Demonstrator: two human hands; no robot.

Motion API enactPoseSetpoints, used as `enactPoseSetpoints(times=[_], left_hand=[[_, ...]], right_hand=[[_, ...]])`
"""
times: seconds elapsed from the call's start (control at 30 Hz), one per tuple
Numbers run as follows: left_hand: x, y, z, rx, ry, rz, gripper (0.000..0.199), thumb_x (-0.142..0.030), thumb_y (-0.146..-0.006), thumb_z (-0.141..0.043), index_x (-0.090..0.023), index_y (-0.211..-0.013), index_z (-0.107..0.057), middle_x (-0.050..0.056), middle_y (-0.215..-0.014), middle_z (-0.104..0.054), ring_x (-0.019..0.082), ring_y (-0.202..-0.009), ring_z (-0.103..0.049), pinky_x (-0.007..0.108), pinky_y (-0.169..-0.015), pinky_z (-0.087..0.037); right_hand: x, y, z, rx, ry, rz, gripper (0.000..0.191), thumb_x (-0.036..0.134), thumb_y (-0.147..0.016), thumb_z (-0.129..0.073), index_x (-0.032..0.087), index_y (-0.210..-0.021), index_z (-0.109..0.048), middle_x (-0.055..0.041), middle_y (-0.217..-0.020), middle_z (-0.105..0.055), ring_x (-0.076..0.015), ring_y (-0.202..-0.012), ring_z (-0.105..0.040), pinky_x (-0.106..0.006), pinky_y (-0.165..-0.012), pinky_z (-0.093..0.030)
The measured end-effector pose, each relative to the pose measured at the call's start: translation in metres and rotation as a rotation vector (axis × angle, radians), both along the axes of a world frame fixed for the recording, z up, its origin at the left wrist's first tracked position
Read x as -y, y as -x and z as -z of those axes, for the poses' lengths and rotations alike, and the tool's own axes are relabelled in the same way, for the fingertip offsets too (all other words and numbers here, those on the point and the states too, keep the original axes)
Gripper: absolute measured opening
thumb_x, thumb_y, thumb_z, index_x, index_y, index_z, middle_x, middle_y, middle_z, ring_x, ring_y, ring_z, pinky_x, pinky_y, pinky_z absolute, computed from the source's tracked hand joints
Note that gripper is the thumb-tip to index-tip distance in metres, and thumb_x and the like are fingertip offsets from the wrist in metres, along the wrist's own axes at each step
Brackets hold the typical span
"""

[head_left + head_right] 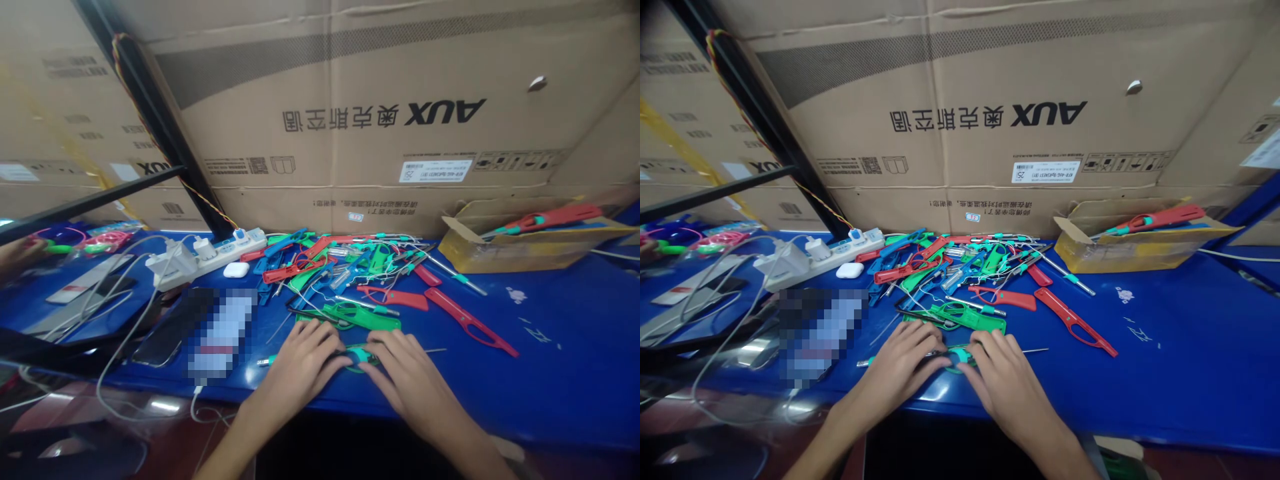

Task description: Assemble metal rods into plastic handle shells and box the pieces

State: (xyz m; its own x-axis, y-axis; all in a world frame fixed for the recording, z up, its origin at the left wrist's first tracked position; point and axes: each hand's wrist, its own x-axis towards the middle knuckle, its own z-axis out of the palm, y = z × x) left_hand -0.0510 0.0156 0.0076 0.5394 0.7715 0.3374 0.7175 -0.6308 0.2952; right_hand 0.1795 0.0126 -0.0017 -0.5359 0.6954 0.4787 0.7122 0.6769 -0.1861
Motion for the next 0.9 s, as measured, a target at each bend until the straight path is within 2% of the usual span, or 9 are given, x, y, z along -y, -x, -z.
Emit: enactPoseSetpoints(times=[0.13, 0.37, 0.7, 0.9], left_hand=[[0.0, -0.001, 0.0, -0.017, -0.029, 0.006, 0.018, -0.036, -0.103, -0.057, -0.019, -0.099, -0.061, 0.003, -0.102, -0.065, 0.022, -0.095, -0.056, 0.038, -0.086, -0.04], [-0.001, 0.0, -0.002, -0.008, 0.0, 0.073, 0.018, -0.032, -0.104, -0.055, -0.022, -0.119, -0.059, 0.003, -0.113, -0.065, 0.022, -0.104, -0.057, 0.037, -0.091, -0.042], [-0.001, -0.001, -0.004, 0.0, 0.063, 0.071, 0.015, -0.03, -0.105, -0.055, -0.023, -0.117, -0.059, 0.002, -0.114, -0.066, 0.022, -0.104, -0.057, 0.038, -0.093, -0.041], [0.001, -0.011, -0.001, 0.044, 0.039, -0.004, 0.007, -0.024, -0.104, -0.057, -0.02, -0.107, -0.061, 0.001, -0.106, -0.067, 0.021, -0.098, -0.058, 0.036, -0.087, -0.04]], right_hand=[[0.0, 0.0, -0.002, 0.019, 0.012, -0.001, 0.038, 0.043, -0.109, -0.034, 0.019, -0.103, -0.063, -0.0084, -0.105, -0.07, -0.0244, -0.091, -0.063, -0.037, -0.078, -0.047], [-0.001, 0.001, -0.001, 0.033, 0.002, -0.007, 0.036, 0.041, -0.109, -0.034, 0.018, -0.105, -0.062, -0.0089, -0.106, -0.07, -0.0253, -0.09, -0.063, -0.038, -0.076, -0.048], [0.0, 0.001, 0.0, 0.04, -0.029, 0.001, 0.037, 0.039, -0.11, -0.033, 0.017, -0.106, -0.062, -0.0087, -0.105, -0.07, -0.0247, -0.089, -0.063, -0.038, -0.077, -0.047], [0.001, 0.002, -0.001, 0.039, -0.033, 0.006, 0.037, 0.039, -0.11, -0.032, 0.018, -0.107, -0.062, -0.0091, -0.106, -0.07, -0.0247, -0.09, -0.063, -0.038, -0.078, -0.047]])
